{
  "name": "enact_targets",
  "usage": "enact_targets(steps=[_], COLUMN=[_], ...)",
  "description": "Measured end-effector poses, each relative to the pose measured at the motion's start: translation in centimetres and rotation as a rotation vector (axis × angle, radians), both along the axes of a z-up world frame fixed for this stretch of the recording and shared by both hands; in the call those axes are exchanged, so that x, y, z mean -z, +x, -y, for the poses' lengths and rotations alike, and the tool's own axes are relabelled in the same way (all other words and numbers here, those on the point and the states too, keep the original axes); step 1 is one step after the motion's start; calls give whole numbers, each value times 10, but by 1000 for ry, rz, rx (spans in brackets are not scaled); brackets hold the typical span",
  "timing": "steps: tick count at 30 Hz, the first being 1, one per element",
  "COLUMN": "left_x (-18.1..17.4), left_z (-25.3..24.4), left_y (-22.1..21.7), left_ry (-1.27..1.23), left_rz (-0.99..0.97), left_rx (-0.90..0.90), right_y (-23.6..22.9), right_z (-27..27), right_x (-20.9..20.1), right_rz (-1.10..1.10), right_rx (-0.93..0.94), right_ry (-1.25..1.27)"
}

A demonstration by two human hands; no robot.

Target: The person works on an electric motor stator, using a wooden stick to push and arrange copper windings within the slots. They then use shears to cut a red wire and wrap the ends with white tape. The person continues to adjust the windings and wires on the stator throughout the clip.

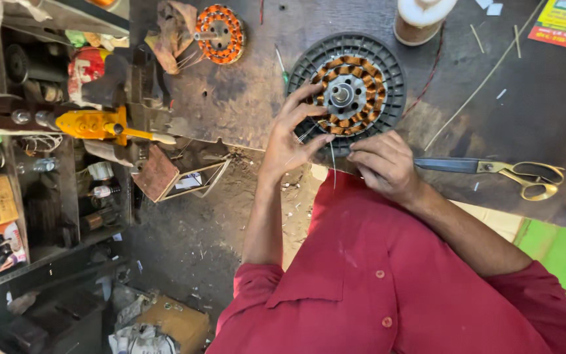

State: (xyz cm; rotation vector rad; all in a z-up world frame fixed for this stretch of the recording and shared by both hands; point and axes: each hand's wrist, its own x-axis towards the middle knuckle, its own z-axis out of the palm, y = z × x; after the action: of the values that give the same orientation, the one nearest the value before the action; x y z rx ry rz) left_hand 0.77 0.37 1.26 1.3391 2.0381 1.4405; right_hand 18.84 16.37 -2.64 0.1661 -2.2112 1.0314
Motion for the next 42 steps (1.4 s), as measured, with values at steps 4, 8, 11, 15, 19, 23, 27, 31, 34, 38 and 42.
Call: enact_targets(steps=[4, 8, 11, 15, 19, 23, 27, 31, 34, 38, 42], left_x=[8, 20, 29, 35, 37, 39, 39, 42, 41, 35, 29], left_z=[0, 1, 4, 11, 15, 20, 22, 17, 8, 0, 0], left_y=[1, 13, 28, 44, 51, 59, 59, 35, 24, 27, 40], left_ry=[-22, 38, 80, 127, 198, 296, 397, 195, 180, 115, 22], left_rz=[20, -54, -180, -198, -146, -67, -34, -370, -351, -169, -46], left_rx=[-20, -121, -251, -355, -280, -161, -168, -191, -147, -191, -260], right_y=[6, -2, -8, -16, -24, -26, -19, -5, 2, 1, 5], right_z=[-1, 10, 17, 24, 30, 30, 23, 20, 18, 17, 20], right_x=[6, 1, -3, -5, -7, -5, -3, -1, -2, -2, -2], right_rz=[0, 45, 106, 188, 174, 135, 55, 41, 28, 45, 48], right_rx=[23, 139, 250, 314, 353, 303, 205, 146, 149, 162, 180], right_ry=[-32, -20, 5, 39, 132, 111, 33, -136, -230, -268, -280])
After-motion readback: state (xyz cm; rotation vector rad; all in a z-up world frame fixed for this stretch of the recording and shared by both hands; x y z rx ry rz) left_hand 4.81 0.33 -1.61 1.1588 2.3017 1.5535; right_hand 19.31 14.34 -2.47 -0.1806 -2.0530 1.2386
